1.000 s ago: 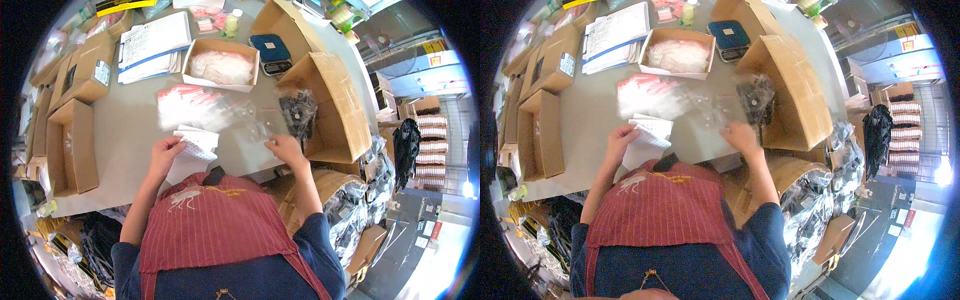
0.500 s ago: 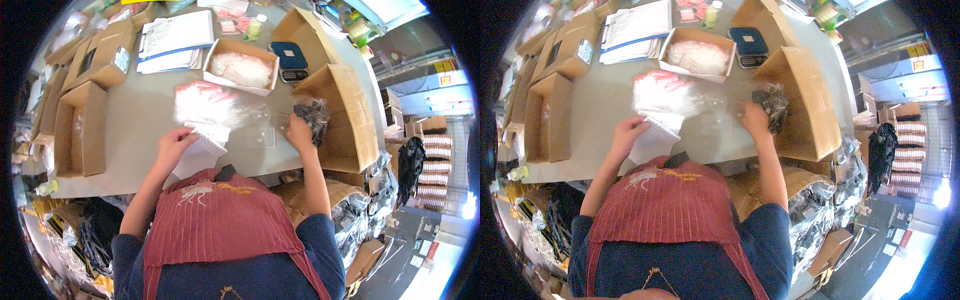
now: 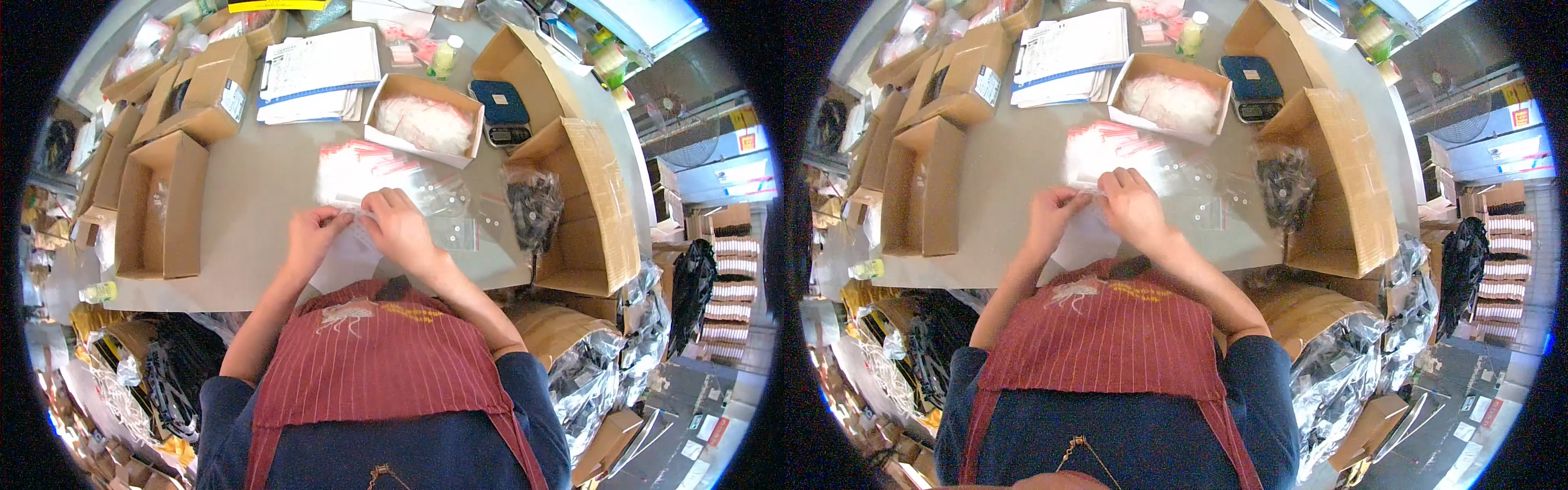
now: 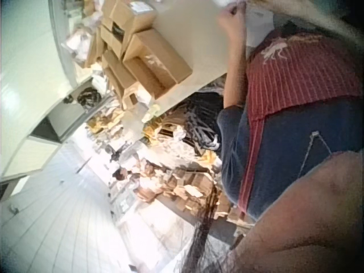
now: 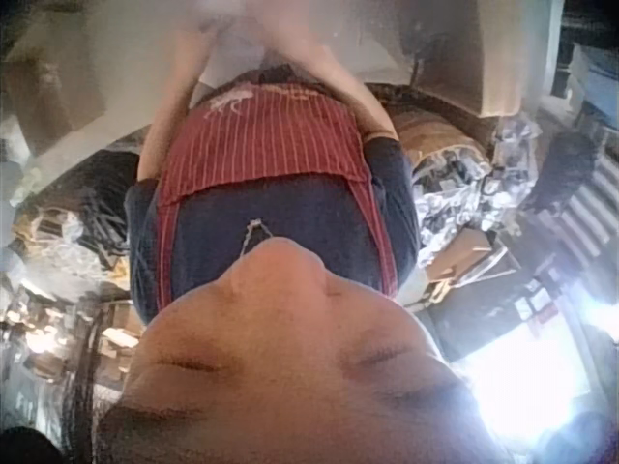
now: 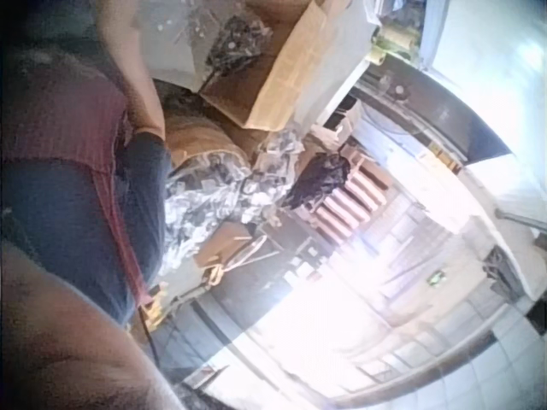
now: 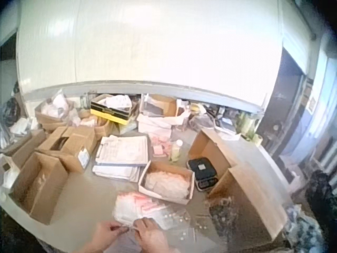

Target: The person places small plastic parts into clear bags while working at a table covered in boxes and paperwork. The person handles the parts, small bags, and a bottle.

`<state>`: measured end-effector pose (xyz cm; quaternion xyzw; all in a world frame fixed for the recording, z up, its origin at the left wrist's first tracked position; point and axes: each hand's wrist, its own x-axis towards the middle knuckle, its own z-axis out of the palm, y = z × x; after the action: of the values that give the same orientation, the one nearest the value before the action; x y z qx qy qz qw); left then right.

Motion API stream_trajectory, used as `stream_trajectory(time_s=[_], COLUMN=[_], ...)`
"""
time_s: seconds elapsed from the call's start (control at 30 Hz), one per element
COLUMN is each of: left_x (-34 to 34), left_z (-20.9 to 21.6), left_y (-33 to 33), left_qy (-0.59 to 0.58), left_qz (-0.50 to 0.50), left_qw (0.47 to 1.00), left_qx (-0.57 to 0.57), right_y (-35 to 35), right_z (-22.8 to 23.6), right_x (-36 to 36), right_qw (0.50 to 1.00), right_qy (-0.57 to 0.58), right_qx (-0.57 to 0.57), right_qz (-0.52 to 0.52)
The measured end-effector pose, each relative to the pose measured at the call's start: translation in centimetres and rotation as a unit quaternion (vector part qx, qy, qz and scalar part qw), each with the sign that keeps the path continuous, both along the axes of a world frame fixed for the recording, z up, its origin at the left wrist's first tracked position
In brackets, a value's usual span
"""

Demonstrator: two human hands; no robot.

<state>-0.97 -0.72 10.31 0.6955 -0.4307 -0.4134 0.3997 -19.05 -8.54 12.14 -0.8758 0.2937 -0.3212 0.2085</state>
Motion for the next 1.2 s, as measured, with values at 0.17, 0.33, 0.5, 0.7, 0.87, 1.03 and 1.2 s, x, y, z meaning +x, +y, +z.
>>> stream_trajectory(time_s=[0.17,0.33,0.5,0.7,0.87,1.03,1.2], left_x=[-0.3,-1.1,0.3,0.2,-0.1,0.6,0.6], left_z=[-1.5,-1.9,-3.7,-3.3,-1.8,-2.6,-2.7], left_y=[0.1,-0.3,0.0,0.4,-0.2,0.2,0.4], left_qy=[0.049,0.153,0.140,0.181,0.185,0.179,0.193], left_qz=[0.035,0.062,0.066,0.097,0.097,0.062,0.080], left_qw=[0.998,0.985,0.988,0.979,0.978,0.982,0.978], left_qx=[-0.025,-0.041,0.013,0.009,0.028,0.012,0.019], right_y=[0.4,1.2,0.2,-1.9,-1.3,-0.4,0.6], right_z=[-1.1,-1.1,-3.5,-6.4,-7.6,-7.3,-8.1], right_x=[0.4,-0.8,-6.2,-16.5,-16.6,-16.4,-15.2], right_qw=[0.998,0.986,0.998,0.900,0.903,0.892,0.914], right_qy=[0.023,0.060,0.007,0.076,0.096,0.073,0.144], right_qx=[-0.051,-0.148,0.009,0.311,0.305,0.367,0.279], right_qz=[-0.020,0.047,-0.056,-0.297,-0.287,-0.254,-0.257])
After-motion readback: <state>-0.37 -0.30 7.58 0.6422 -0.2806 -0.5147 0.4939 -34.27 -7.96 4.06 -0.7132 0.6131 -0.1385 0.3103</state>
